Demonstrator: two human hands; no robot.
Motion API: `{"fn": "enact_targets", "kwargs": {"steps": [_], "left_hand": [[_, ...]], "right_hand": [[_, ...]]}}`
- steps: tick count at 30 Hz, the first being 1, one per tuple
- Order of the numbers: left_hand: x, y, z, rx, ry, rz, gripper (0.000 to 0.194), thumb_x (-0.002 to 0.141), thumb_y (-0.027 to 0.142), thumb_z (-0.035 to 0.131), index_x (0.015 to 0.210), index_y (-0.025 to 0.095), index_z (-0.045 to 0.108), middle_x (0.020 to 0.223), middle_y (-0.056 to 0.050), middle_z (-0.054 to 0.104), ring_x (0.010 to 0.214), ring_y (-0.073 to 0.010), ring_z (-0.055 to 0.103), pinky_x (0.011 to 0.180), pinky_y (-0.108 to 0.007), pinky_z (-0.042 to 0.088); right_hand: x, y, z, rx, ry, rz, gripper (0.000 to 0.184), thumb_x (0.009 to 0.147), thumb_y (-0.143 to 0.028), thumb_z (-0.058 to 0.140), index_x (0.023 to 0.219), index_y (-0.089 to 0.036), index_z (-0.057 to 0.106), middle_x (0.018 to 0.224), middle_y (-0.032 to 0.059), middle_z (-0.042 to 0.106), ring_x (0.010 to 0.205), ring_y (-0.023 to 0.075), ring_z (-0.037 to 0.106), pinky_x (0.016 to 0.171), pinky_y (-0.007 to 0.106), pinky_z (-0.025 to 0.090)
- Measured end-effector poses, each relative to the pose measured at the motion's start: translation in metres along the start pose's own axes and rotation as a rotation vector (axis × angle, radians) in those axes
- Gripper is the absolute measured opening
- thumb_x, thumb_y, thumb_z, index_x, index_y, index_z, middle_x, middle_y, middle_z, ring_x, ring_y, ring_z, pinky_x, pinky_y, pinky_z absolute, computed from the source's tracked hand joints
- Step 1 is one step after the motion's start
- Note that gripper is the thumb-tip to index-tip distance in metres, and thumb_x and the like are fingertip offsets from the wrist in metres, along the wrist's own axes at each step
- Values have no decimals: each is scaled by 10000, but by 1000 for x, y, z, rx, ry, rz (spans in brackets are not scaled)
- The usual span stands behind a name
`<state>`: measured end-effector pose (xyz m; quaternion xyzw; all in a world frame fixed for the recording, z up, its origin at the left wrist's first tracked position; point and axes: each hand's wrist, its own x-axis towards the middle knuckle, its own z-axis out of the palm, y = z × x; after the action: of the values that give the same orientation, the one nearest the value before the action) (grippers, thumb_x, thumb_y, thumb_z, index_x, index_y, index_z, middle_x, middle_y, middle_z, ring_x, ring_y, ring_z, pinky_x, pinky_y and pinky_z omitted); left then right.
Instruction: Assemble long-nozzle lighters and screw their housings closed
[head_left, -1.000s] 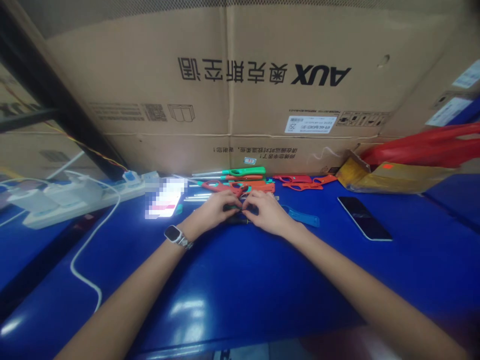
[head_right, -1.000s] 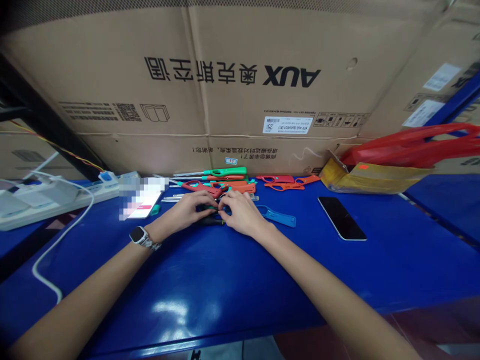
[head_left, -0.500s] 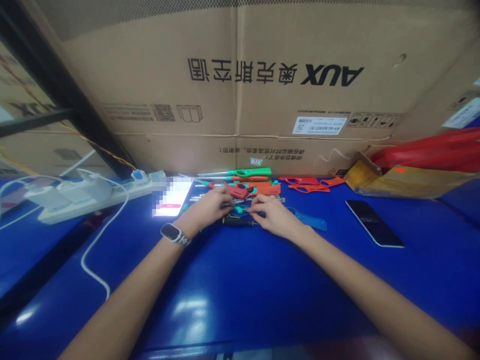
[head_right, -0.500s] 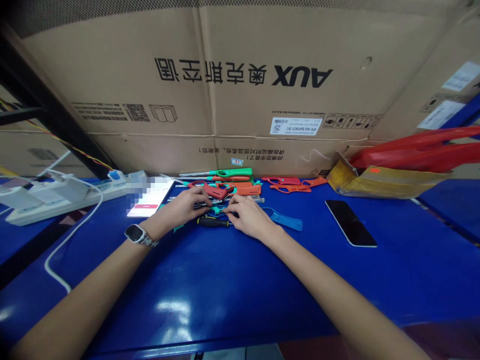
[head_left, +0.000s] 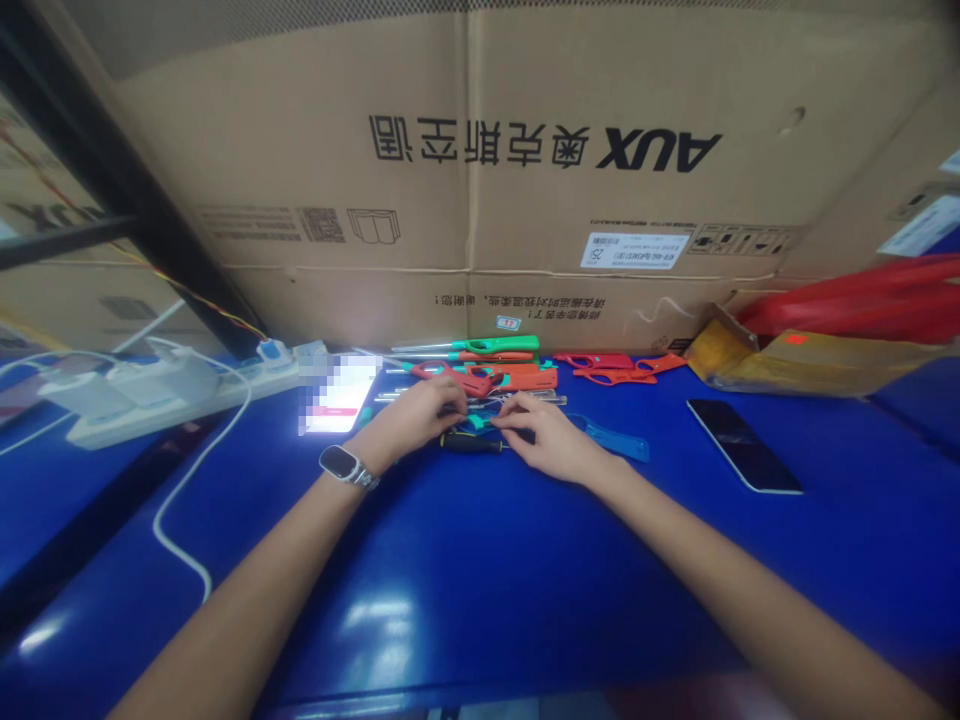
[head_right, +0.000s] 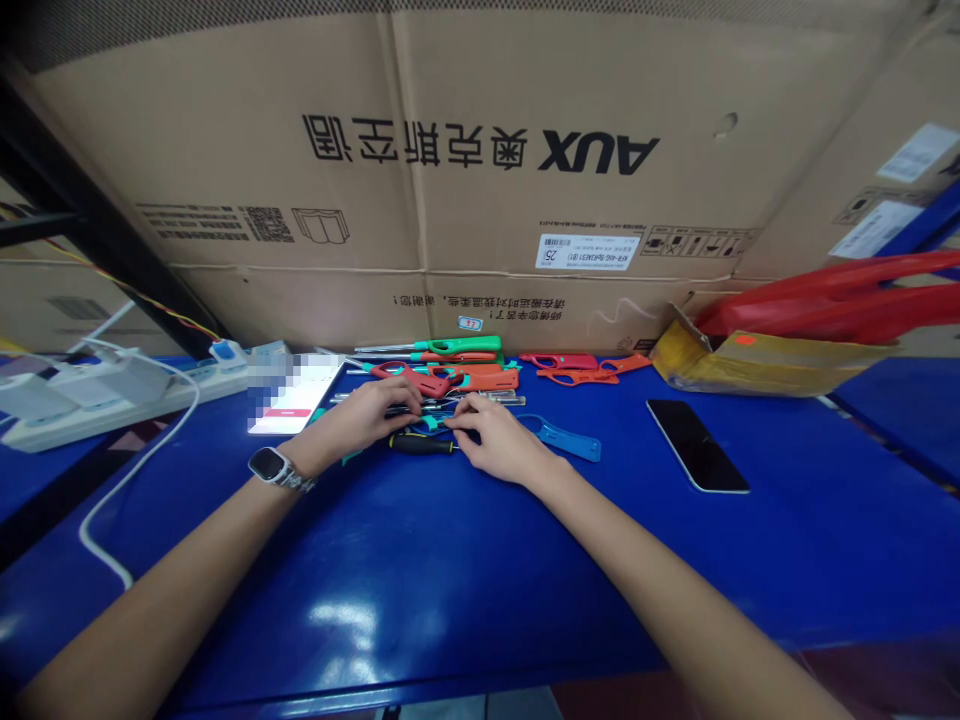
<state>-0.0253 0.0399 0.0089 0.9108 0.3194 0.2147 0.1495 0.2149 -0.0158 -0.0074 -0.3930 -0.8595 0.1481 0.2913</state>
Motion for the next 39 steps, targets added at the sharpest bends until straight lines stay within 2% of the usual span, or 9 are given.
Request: {"fn": "enact_targets", "kwargs": {"steps": [5,9,14,20,30,34,39], "left_hand": [[1,-1,3,-6,-15,-32,65,866,161,641,801,159,648,956,-61,671,872,-197,642,814,-338,506],[0,0,2,-34,-8,15,90,897,154,590,825,164,644,956,-59,676,898,-193,642,826,-331,503],[-1,-3,1,-85,52,56,100,922,181,575,857,168,651,949,-62,684,898,-194,647,840,-335,503],[3,1,3,-63,7,41,96,915,161,577,858,167,654,933,-66,696,889,-203,645,818,-341,507],[1,-3,7,-166,27,-21,120,904,147,583,925,167,700,979,-77,704,913,-206,660,847,-353,524],[0,-2,7,-178,42,10,151,913,150,570,944,161,718,990,-84,698,925,-203,661,859,-344,522],[1,2,10,-151,54,73,174,931,171,537,938,160,711,998,-87,681,920,-198,649,848,-338,521]], "right_hand": [[-5,1,0,40,-2,-18,302,919,-148,532,1146,-188,727,1089,92,612,994,192,620,927,372,513],[-7,4,1,97,10,-9,326,920,-154,542,1193,-221,707,1120,81,613,1030,192,619,968,389,498],[-9,5,-1,157,36,23,309,925,-174,551,1185,-225,709,1133,74,633,1036,191,628,976,396,491],[-7,2,-3,168,41,26,291,914,-143,550,1129,-219,730,1108,70,650,1016,183,638,963,384,497],[-6,1,-4,159,55,34,242,913,-158,563,1079,-207,732,1092,69,666,991,182,651,947,379,498],[-1,-6,-2,104,93,113,176,902,-158,572,1012,-182,707,988,59,677,889,168,654,857,331,514],[20,-20,4,-152,106,196,149,873,-234,631,999,-168,674,1000,89,634,884,201,627,800,321,494]]}}
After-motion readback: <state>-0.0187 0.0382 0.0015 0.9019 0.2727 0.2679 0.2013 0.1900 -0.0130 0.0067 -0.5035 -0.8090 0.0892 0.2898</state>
